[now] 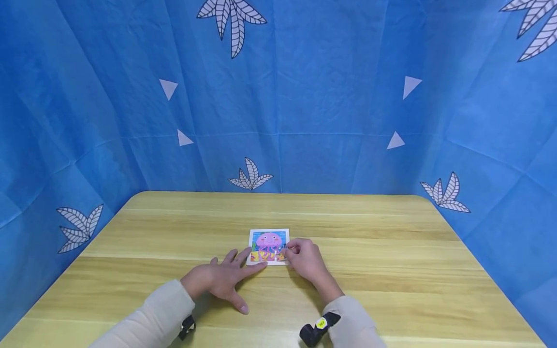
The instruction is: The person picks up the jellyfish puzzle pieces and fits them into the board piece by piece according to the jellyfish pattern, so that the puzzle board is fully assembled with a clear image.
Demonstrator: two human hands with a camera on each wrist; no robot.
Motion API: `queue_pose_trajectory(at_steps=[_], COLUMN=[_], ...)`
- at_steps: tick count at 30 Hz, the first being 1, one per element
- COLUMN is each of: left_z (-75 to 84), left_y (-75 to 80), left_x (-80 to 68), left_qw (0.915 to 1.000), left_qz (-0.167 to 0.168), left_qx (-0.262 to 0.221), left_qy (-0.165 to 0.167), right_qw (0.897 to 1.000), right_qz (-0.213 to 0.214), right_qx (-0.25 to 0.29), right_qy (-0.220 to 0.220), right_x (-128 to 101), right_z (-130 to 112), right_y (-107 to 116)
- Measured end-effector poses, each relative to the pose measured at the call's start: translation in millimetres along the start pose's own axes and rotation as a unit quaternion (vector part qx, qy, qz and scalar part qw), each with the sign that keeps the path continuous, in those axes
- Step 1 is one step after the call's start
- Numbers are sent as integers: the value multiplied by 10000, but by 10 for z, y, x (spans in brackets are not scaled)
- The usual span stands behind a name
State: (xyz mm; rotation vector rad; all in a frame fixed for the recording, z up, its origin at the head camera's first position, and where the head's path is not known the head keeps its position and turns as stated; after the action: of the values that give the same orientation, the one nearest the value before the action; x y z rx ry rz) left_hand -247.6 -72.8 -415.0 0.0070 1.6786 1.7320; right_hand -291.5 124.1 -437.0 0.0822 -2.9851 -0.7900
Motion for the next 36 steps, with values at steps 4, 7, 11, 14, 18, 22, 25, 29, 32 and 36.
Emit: queue_pose_trajectory(at_steps=[4, 7, 11, 14, 18, 22, 25, 29, 32, 36], left_z=[4, 5, 7, 10, 15, 22, 27, 28, 27, 23], left_y=[4, 7, 15, 19, 17, 3, -15, -16, -5, -6], left_x=[4, 3, -2, -6, -10, -11, -13, -11, -7, -3], left_qw=[10000, 10000, 10000, 10000, 10000, 10000, 10000, 9999, 9999, 9999], left_qz=[-20, -20, 5, 3, -17, 1, 17, 69, 89, 59], left_qx=[23, 22, 1, -13, 23, 42, 53, 108, 127, 121], left_qy=[5, -1, -27, -26, -2, 4, -6, -25, -34, -5], right_qw=[9999, 9996, 9987, 9982, 9979, 9974, 9972, 9968, 9965, 9960], right_qz=[34, 54, 117, 144, 159, 183, 147, 191, 250, 242], right_qx=[-105, -260, -492, -575, -619, -670, -656, -672, -695, -726], right_qy=[49, 74, 81, 32, -101, -212, -323, -397, -400, -460], right_x=[2, 4, 19, 25, 16, 4, -5, -5, -1, 1], right_z=[-23, -34, -41, -39, -26, -7, 5, 1, -6, 0], right_y=[1, -3, -5, -5, -6, -14, -24, -13, 2, -1])
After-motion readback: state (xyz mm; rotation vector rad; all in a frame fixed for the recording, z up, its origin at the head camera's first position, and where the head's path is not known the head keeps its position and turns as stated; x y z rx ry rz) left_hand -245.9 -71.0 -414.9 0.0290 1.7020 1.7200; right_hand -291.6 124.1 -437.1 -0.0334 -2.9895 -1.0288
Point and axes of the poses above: each hand's wrist, its own x-axis towards the middle knuckle, its own y-axis out of the back of the hand, z = x × y, the point moved 5 cm from there along x, towards the middle knuckle, and after that the axes turned 2 degrees about x, right-handed, at the moved point
